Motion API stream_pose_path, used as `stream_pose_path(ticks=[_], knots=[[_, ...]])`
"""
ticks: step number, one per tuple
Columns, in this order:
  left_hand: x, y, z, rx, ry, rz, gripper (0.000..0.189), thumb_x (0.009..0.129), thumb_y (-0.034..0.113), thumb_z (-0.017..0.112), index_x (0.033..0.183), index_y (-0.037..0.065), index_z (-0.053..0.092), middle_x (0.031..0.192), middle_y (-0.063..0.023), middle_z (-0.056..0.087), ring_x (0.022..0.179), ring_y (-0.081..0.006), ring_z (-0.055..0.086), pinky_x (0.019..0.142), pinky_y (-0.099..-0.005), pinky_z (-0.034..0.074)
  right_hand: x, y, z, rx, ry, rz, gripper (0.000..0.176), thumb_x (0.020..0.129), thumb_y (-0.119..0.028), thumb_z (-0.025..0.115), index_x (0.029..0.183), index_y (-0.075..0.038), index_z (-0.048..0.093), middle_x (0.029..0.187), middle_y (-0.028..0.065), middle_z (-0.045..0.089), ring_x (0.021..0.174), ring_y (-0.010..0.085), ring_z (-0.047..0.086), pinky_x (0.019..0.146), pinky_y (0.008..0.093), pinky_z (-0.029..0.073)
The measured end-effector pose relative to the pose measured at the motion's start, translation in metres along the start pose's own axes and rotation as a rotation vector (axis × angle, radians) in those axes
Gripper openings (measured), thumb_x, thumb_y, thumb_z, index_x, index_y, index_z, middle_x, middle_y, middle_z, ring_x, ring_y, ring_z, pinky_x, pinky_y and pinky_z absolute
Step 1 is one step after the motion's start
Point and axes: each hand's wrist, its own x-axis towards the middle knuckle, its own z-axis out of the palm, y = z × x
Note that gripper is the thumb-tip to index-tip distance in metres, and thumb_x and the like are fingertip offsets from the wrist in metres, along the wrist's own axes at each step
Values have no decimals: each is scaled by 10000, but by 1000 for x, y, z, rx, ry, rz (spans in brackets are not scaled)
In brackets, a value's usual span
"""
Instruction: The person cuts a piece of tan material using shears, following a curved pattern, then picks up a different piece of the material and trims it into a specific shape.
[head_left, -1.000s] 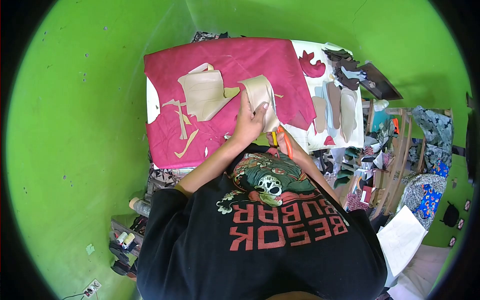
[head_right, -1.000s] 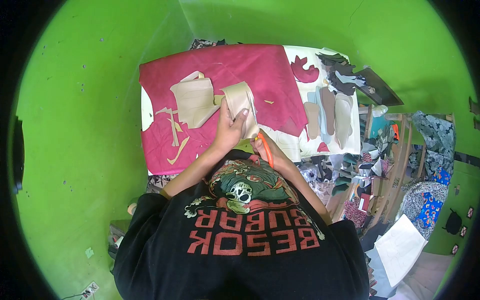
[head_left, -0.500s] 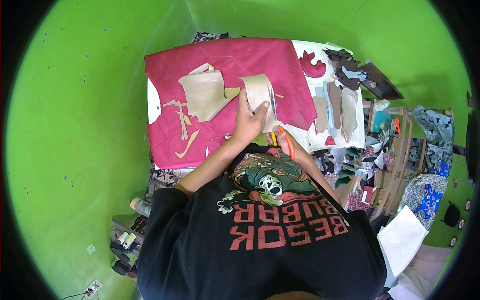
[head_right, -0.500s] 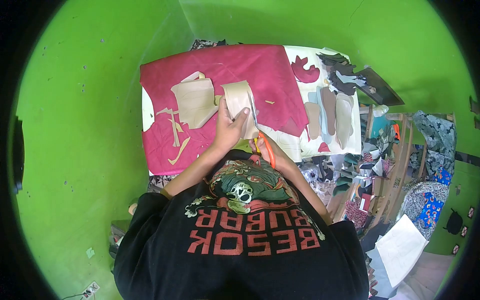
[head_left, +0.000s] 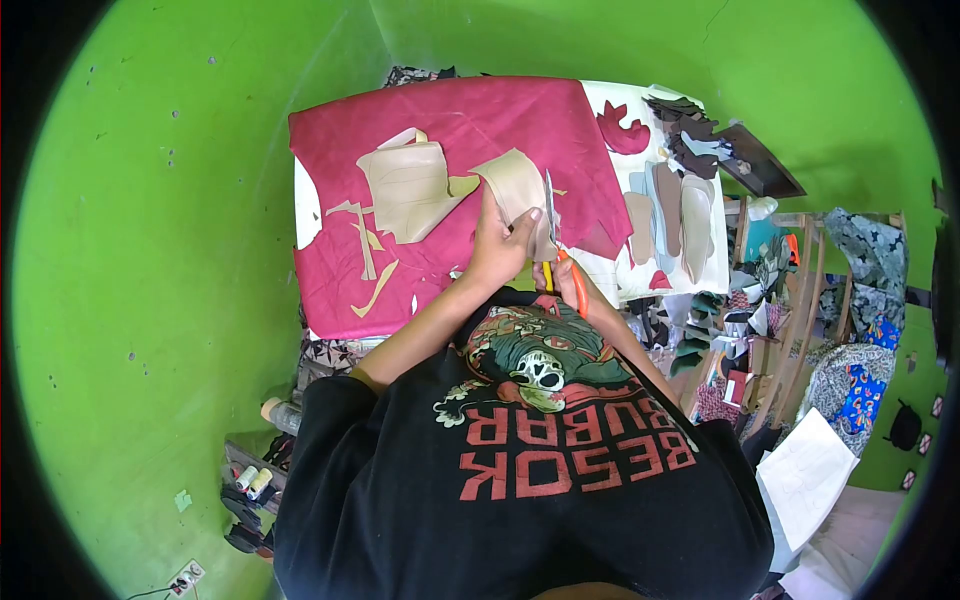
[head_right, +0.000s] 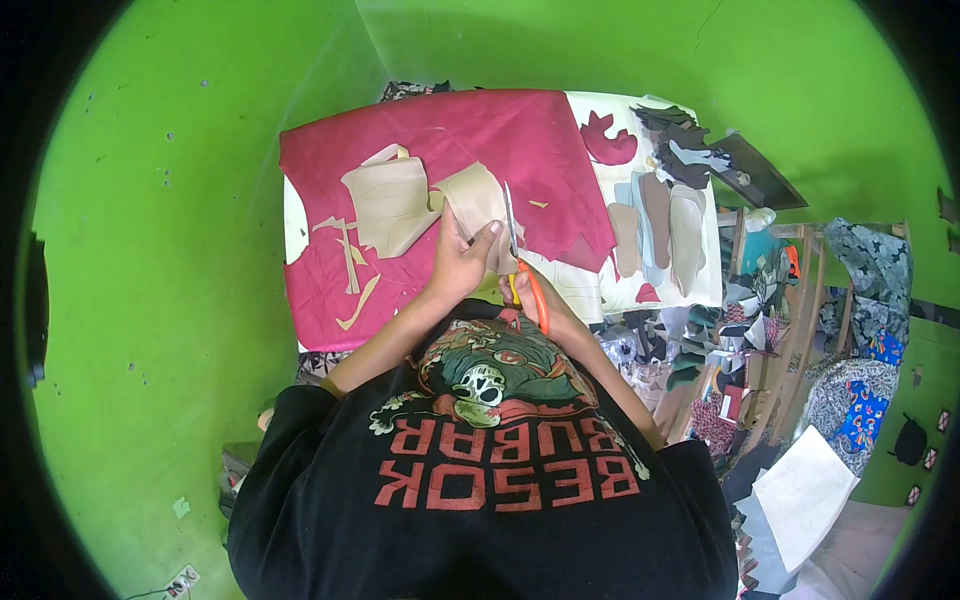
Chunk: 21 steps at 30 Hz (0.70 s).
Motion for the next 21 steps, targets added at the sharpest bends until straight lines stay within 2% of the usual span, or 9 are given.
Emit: stream_pose_path(ticks=[4, 7, 10, 14, 16, 17, 19, 20, 21], knots=[[-1, -4, -1, -96, -2, -91, 503, 951, -35, 611, 1386, 25, 367, 1273, -127, 567, 1186, -192, 564, 1011, -342, 469, -5, -16, 2, 25, -44, -6, 947, 814, -922, 270, 1065, -35, 484, 942, 46, 487, 866, 155, 459, 814, 300, 418], [-3, -2, -1, -141, 6, -105, 513, 950, -34, 614, 1394, 23, 363, 1289, -131, 558, 1198, -198, 554, 1030, -345, 452, -3, 6, 4, 128, -32, 19, 997, 776, -952, 279, 1096, -36, 508, 938, 34, 482, 849, 155, 450, 793, 304, 411], [-5, 0, 0, -115, -1, -94, 523, 949, -24, 621, 1400, 23, 361, 1291, -133, 558, 1196, -204, 556, 1043, -350, 442, -3, 8, 9, 181, 20, -18, 1010, 740, -975, 294, 1065, -45, 517, 917, 25, 478, 837, 158, 448, 789, 310, 409], [-5, 6, 4, -97, 22, -67, 512, 949, -10, 628, 1391, 24, 372, 1282, -129, 563, 1190, -201, 560, 1028, -348, 451, -4, -4, 7, 174, -7, -32, 999, 742, -970, 292, 1039, -44, 519, 894, 20, 481, 832, 164, 453, 789, 310, 410], [-5, 6, 4, -94, 24, -66, 507, 948, -6, 631, 1387, 24, 379, 1275, -125, 569, 1180, -199, 565, 1018, -346, 458, -5, -11, 5, 190, -41, -38, 871, 862, -885, 333, 1014, -47, 520, 877, 18, 484, 842, 166, 466, 787, 310, 416], [-3, 3, 2, -96, 23, -69, 495, 946, -5, 636, 1376, 22, 393, 1252, -120, 583, 1158, -195, 578, 1003, -345, 468, -5, -11, 4, 188, -41, -40, 871, 862, -885, 333, 1014, -47, 520, 877, 18, 484, 842, 166, 466, 787, 310, 416], [-1, 3, -2, -96, 22, -73, 483, 943, -5, 640, 1365, 20, 407, 1229, -115, 597, 1136, -191, 590, 988, -345, 479, -6, -13, 5, 102, 30, 40, 698, 988, -722, 388, 1003, -40, 531, 875, 19, 492, 829, 161, 481, 774, 306, 423], [1, 3, -7, -72, 25, -119, 506, 933, -38, 622, 1383, 13, 396, 1253, -121, 586, 1155, -197, 586, 1002, -344, 470, -7, -14, 4, 102, 31, 38, 698, 988, -722, 388, 1003, -40, 531, 875, 19, 492, 829, 161, 481, 774, 306, 423], [3, 5, -10, -47, 27, -165, 532, 923, -72, 604, 1401, 5, 385, 1277, -128, 576, 1175, -204, 582, 1016, -343, 462, -8, -21, 4, 18, -5, 45, 626, 1019, -659, 392, 993, -48, 524, 863, 16, 480, 814, 145, 465, 767, 298, 413]])
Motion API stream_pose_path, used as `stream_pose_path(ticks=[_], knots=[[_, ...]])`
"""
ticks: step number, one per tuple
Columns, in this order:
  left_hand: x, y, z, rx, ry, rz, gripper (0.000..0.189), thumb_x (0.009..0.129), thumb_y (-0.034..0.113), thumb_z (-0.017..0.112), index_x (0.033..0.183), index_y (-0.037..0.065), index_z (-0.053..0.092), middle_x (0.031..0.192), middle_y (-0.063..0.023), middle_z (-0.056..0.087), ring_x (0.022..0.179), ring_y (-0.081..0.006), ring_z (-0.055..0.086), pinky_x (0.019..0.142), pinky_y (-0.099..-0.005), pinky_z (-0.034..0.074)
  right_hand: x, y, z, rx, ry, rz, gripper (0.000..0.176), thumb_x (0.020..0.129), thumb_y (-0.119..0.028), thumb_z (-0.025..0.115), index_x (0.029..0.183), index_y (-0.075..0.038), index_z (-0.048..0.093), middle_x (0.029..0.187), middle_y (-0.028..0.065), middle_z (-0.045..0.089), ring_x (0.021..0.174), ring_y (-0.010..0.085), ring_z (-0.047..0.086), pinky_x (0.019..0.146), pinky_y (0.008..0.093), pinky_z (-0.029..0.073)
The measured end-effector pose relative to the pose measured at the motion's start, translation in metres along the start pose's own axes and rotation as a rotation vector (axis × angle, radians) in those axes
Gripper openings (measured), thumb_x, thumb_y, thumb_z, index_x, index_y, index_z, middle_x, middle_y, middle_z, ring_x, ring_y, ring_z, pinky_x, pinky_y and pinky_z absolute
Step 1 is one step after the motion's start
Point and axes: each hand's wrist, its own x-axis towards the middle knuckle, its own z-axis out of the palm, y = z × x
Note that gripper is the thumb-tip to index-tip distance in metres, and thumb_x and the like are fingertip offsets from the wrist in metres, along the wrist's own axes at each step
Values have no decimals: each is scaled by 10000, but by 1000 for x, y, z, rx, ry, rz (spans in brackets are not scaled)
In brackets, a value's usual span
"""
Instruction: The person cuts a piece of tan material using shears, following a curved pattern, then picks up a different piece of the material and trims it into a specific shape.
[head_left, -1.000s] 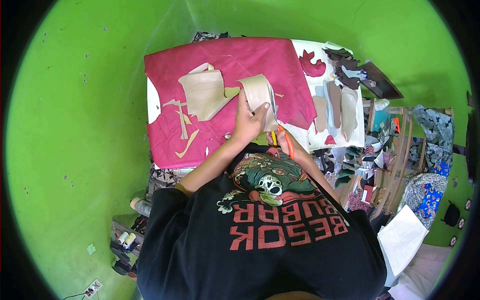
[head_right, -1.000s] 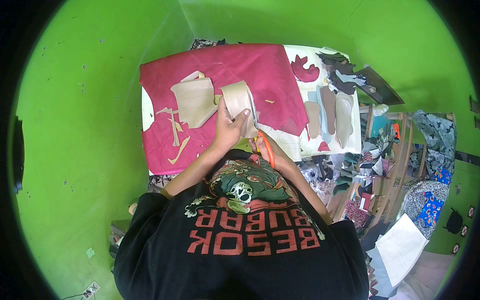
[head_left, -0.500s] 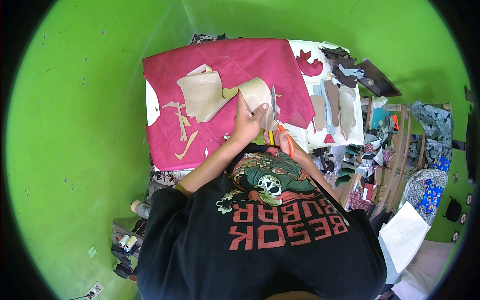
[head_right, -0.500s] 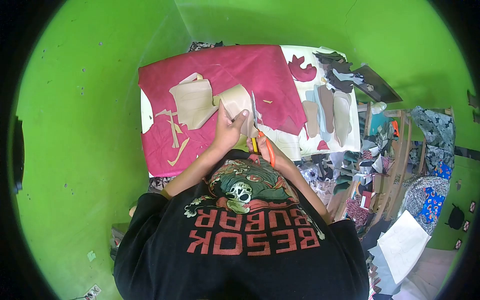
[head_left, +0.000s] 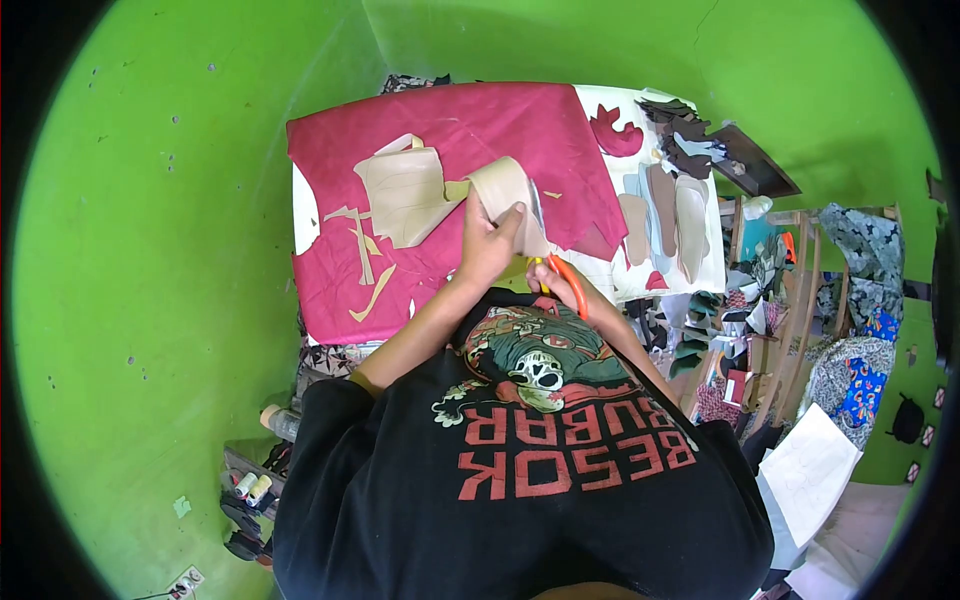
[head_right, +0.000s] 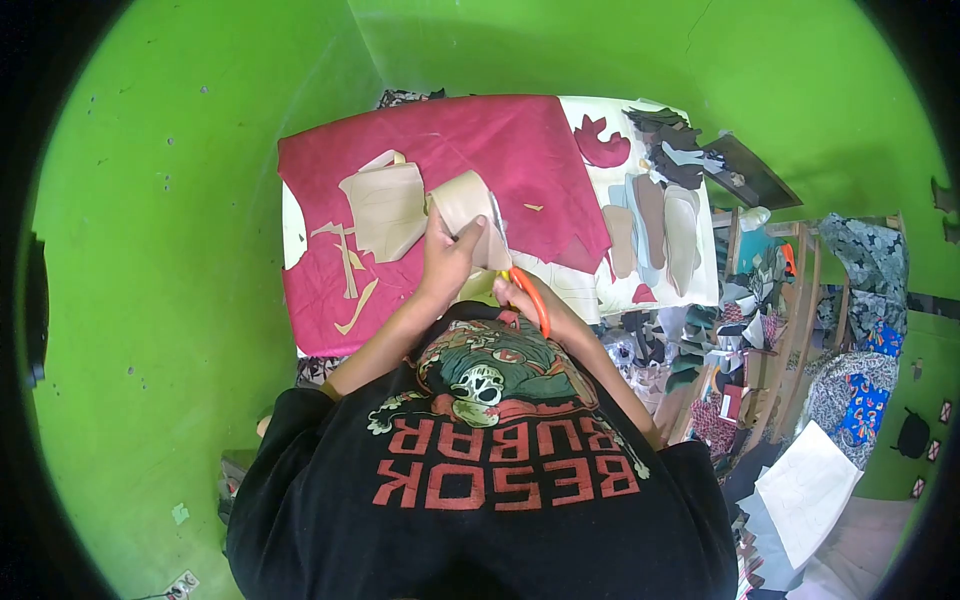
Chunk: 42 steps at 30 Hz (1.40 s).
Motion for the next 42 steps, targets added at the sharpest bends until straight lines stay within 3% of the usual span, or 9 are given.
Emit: stream_pose_path(ticks=[1, 4, 11, 15, 20, 23, 27, 35, 42], knots=[[2, 2, -2, 2, -3, 2, 532, 923, -72, 604, 1401, 5, 385, 1277, -128, 576, 1175, -204, 582, 1016, -343, 462, -1, -4, 0, -85, -34, 8, 557, 1049, -596, 395, 983, -57, 517, 850, 13, 469, 798, 128, 449, 760, 289, 403], [5, 8, -5, -68, 40, 43, 504, 925, -65, 611, 1381, 5, 407, 1248, -116, 601, 1157, -199, 599, 1004, -337, 475, -2, -3, 2, -75, -1, -70, 575, 1040, -573, 430, 1000, -11, 548, 836, 28, 499, 793, 154, 492, 747, 303, 430], [2, 13, -4, -78, -12, 1, 520, 931, -50, 623, 1394, 14, 396, 1255, -108, 603, 1167, -178, 594, 994, -341, 487, -9, 5, -2, -11, -8, -85, 596, 1039, -594, 415, 989, -13, 540, 808, 23, 476, 764, 145, 461, 734, 301, 419], [-6, 10, 0, -54, -74, -89, 521, 923, -44, 636, 1387, 14, 406, 1250, -103, 607, 1172, -175, 593, 1013, -339, 468, -20, 10, 2, -17, 23, -74, 599, 1037, -616, 394, 949, -36, 517, 800, 16, 450, 753, 146, 444, 729, 303, 410], [-7, -2, 4, -31, -209, -56, 545, 904, -52, 651, 1389, 17, 414, 1250, -100, 606, 1184, -180, 586, 1043, -347, 441, -25, 14, 5, -13, 48, -78, 656, 1008, -690, 382, 960, -48, 513, 806, 7, 432, 757, 141, 435, 728, 302, 413], [-10, -7, 8, -26, -240, -52, 559, 900, -57, 649, 1398, 18, 409, 1255, -100, 599, 1193, -179, 577, 1050, -348, 433, -29, 20, 6, -1, 98, -80, 834, 923, -830, 297, 1033, -36, 526, 817, 9, 449, 767, 134, 434, 713, 289, 401], [-12, -9, 15, -71, -251, -42, 570, 922, -13, 661, 1419, 32, 385, 1256, -96, 588, 1177, -179, 578, 1030, -352, 455, -29, 24, 8, 32, 127, -119, 867, 910, -850, 269, 1040, -33, 526, 819, 12, 459, 763, 138, 439, 706, 292, 397], [-16, -10, 23, -76, -241, -70, 587, 930, -27, 638, 1440, 28, 355, 1280, -100, 573, 1204, -179, 560, 1048, -358, 442, -37, 23, -1, -127, 153, -109, 879, 897, -868, 254, 877, -25, 504, 719, 24, 429, 676, 145, 422, 642, 307, 386], [-5, -13, 22, 38, -304, -30, 618, 922, -46, 640, 1457, 18, 337, 1297, -98, 567, 1208, -180, 566, 1042, -352, 449, -29, 41, -13, -57, 134, -82, 817, 920, -826, 341, 926, -30, 525, 730, 9, 445, 690, 128, 434, 632, 299, 383]])
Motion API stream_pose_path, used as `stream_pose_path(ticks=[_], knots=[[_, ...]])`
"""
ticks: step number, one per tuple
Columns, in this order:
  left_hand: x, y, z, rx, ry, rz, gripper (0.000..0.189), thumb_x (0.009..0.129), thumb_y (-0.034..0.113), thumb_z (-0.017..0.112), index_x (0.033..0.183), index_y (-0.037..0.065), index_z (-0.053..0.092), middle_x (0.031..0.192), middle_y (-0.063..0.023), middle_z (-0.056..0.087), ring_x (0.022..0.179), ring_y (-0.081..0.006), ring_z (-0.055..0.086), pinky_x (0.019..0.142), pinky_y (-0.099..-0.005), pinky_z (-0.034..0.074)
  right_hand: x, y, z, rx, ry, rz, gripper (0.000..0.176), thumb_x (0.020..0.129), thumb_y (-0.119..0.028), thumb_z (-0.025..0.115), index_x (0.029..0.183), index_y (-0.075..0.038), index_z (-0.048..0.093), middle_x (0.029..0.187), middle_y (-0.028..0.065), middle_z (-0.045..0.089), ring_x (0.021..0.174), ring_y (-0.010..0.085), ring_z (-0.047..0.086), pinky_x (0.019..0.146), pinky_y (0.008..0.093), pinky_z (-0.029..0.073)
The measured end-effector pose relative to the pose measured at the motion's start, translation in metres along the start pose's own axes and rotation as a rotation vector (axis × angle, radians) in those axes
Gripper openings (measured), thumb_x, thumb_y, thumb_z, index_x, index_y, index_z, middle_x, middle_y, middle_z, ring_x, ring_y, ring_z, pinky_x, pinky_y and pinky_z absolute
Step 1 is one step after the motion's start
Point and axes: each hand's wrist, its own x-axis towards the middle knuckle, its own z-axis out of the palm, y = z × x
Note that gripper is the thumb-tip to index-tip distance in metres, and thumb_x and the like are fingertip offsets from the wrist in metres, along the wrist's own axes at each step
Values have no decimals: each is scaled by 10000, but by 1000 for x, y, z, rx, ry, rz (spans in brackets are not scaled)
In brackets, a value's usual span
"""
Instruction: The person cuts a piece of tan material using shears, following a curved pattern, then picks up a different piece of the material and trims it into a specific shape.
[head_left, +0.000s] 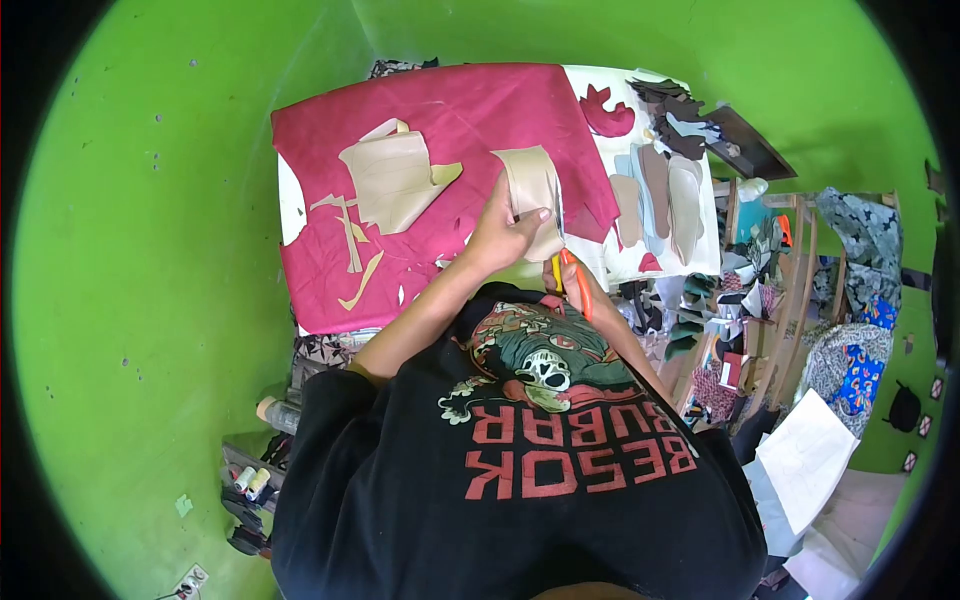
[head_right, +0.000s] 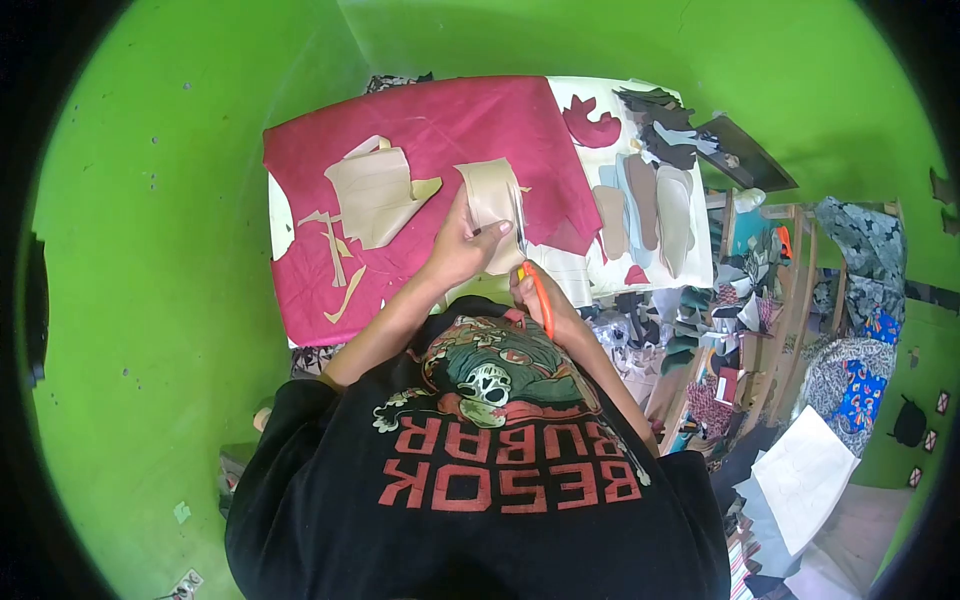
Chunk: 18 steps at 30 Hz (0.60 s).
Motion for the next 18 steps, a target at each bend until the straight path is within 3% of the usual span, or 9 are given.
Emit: stream_pose_path(ticks=[2, 7, 9, 11, 15, 18], knots=[[1, -3, 0, -12, 0, -19, 619, 920, -51, 639, 1456, 17, 338, 1293, -98, 568, 1205, -179, 567, 1042, -352, 450, 4, -1, 4, 65, 107, 5, 774, 939, -784, 397, 976, -24, 542, 735, -7, 448, 696, 108, 432, 629, 289, 381], [11, -6, -1, -42, 38, -49, 612, 916, -60, 640, 1446, 12, 343, 1280, -95, 574, 1206, -176, 565, 1042, -353, 451, 11, -11, -11, 21, 53, 6, 757, 948, -763, 419, 1002, -19, 549, 728, -20, 433, 680, 93, 413, 613, 278, 375], [15, -5, -3, -16, 69, 39, 635, 911, -64, 646, 1454, 20, 327, 1294, -94, 562, 1220, -178, 554, 1052, -353, 441, 14, -17, -13, -7, 13, 39, 752, 952, -758, 417, 1000, -19, 548, 726, -21, 430, 674, 92, 409, 606, 276, 372], [17, -1, -2, -39, 62, 35, 655, 910, -69, 644, 1464, 26, 310, 1308, -96, 552, 1230, -178, 546, 1056, -353, 435, 19, -17, -14, -3, 4, -65, 756, 950, -757, 424, 988, -12, 543, 720, -18, 430, 668, 94, 408, 594, 280, 370], [17, 4, -3, -31, 46, -11, 704, 908, -88, 630, 1493, 47, 262, 1339, -102, 525, 1253, -177, 522, 1068, -347, 418, 23, -12, -16, 11, 7, -52, 769, 936, -773, 432, 981, -12, 535, 724, -14, 425, 666, 99, 405, 591, 280, 370], [20, 0, -6, -37, 23, 2, 716, 911, -88, 629, 1502, 53, 250, 1346, -103, 520, 1265, -176, 511, 1071, -345, 414, 26, -14, -16, 18, 25, -31, 778, 931, -787, 418, 1017, -20, 520, 785, 7, 440, 701, 106, 412, 597, 283, 374]])
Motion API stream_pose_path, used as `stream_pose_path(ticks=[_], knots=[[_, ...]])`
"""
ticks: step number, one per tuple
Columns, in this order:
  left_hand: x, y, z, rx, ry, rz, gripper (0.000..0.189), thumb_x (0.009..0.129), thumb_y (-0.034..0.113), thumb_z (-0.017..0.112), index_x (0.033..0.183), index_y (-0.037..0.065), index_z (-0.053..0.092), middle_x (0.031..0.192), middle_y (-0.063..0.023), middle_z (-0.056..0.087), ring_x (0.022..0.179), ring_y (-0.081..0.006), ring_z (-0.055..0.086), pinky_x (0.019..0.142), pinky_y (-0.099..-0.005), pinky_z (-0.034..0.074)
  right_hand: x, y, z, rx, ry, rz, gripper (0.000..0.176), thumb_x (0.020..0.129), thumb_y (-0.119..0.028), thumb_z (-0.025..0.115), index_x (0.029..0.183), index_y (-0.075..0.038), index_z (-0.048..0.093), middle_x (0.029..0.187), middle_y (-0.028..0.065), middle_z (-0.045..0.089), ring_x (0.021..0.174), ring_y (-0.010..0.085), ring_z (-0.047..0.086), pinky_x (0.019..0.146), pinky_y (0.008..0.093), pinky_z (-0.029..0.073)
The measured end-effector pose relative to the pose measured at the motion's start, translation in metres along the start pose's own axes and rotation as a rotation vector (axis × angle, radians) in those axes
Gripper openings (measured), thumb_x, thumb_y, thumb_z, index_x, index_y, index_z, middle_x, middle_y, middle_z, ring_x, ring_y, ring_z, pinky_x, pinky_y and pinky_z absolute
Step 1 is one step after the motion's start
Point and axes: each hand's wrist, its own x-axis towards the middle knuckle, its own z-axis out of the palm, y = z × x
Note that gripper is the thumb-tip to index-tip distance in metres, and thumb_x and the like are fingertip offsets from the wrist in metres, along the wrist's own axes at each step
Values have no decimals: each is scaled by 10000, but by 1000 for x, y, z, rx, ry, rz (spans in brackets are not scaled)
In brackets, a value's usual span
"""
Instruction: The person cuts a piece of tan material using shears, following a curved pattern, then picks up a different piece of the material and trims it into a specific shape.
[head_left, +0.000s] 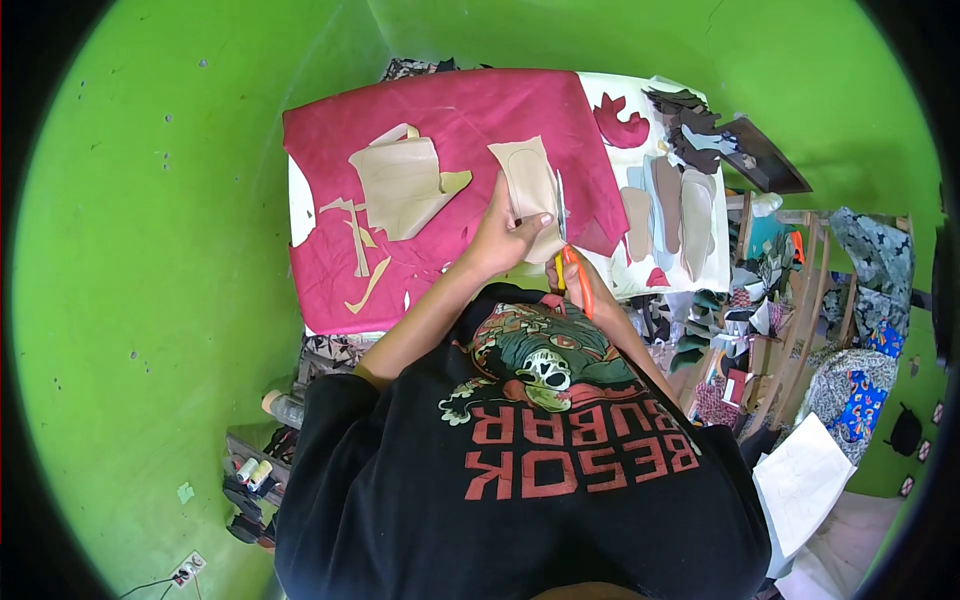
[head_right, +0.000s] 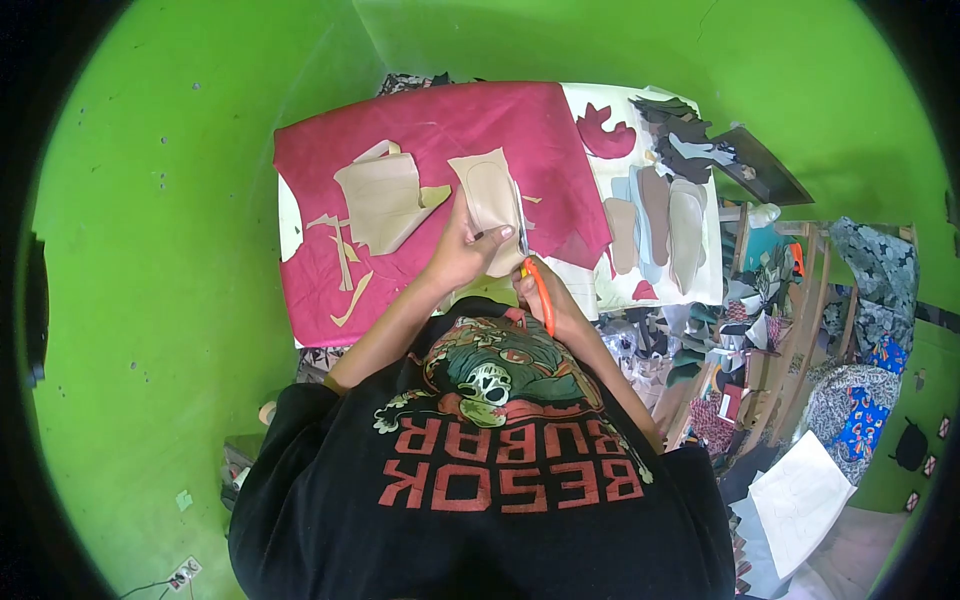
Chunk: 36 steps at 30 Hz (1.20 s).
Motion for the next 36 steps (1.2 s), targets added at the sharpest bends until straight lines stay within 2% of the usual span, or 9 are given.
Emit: stream_pose_path(ticks=[3, 5, 6, 8, 15, 20, 27, 34, 36], knots=[[1, 2, -2, 8, 2, 4, 742, 911, -69, 642, 1505, 42, 213, 1343, -124, 520, 1280, -192, 503, 1069, -332, 401, 4, -2, 1, 62, -38, 31, 798, 927, -800, 395, 1069, -23, 504, 848, 24, 441, 745, 115, 421, 614, 290, 393], [1, 4, -6, -15, -13, -25, 750, 910, -68, 646, 1507, 43, 208, 1341, -123, 520, 1273, -193, 508, 1070, -335, 405, 9, 3, 0, 41, -73, 124, 974, 785, -938, 369, 1117, -32, 497, 903, 22, 483, 791, 124, 455, 752, 287, 401], [1, 4, -7, -37, -28, -54, 757, 909, -66, 650, 1510, 45, 203, 1339, -121, 521, 1265, -194, 514, 1070, -339, 408, 11, 9, -1, 39, -75, 127, 974, 785, -938, 369, 1117, -32, 497, 903, 22, 483, 791, 124, 455, 752, 287, 401], [-2, 4, -6, -51, -12, -64, 750, 905, -62, 658, 1504, 42, 219, 1334, -118, 525, 1257, -193, 520, 1068, -344, 414, 13, 22, 0, 23, -82, -90, 889, 858, -879, 384, 1072, -25, 504, 841, 18, 430, 741, 123, 426, 617, 293, 419], [-7, -1, -7, 16, 81, 3, 687, 891, -54, 678, 1463, 32, 309, 1315, -108, 550, 1239, -191, 545, 1054, -352, 440, 2, -28, 0, -134, -85, 65, 913, 832, -897, 401, 1022, -11, 517, 786, 7, 436, 719, 125, 475, 595, 315, 454], [-7, 13, -6, -42, 125, 28, 715, 906, -50, 670, 1487, 33, 261, 1351, -137, 543, 1263, -202, 540, 1067, -361, 435, -3, -27, 9, 2, -66, 106, 868, 867, -836, 461, 1082, 4, 499, 908, 48, 483, 819, 151, 519, 778, 367, 567], [-5, 12, -3, 30, 148, 98, 708, 942, -60, 597, 1509, 35, 184, 1355, -179, 525, 1268, -228, 540, 1079, -377, 425, -4, -15, 11, 26, -68, 95, 866, 891, -826, 426, 1103, 11, 482, 958, 66, 487, 889, 169, 510, 763, 343, 539], [-5, 14, -6, -25, 229, 69, 710, 940, -56, 599, 1513, 37, 191, 1363, -167, 491, 1261, -226, 531, 1085, -375, 421, 1, -2, 3, -42, -142, 81, 861, 875, -845, 421, 1056, -8, 509, 921, 66, 522, 830, 150, 510, 772, 298, 482], [-4, 14, -7, 125, 165, 127, 718, 930, -61, 599, 1514, 25, 190, 1377, -166, 480, 1299, -227, 494, 1107, -375, 393, 0, -2, 4, -54, -149, 62, 849, 883, -839, 411, 1042, -10, 509, 902, 64, 530, 819, 144, 511, 761, 293, 472]])
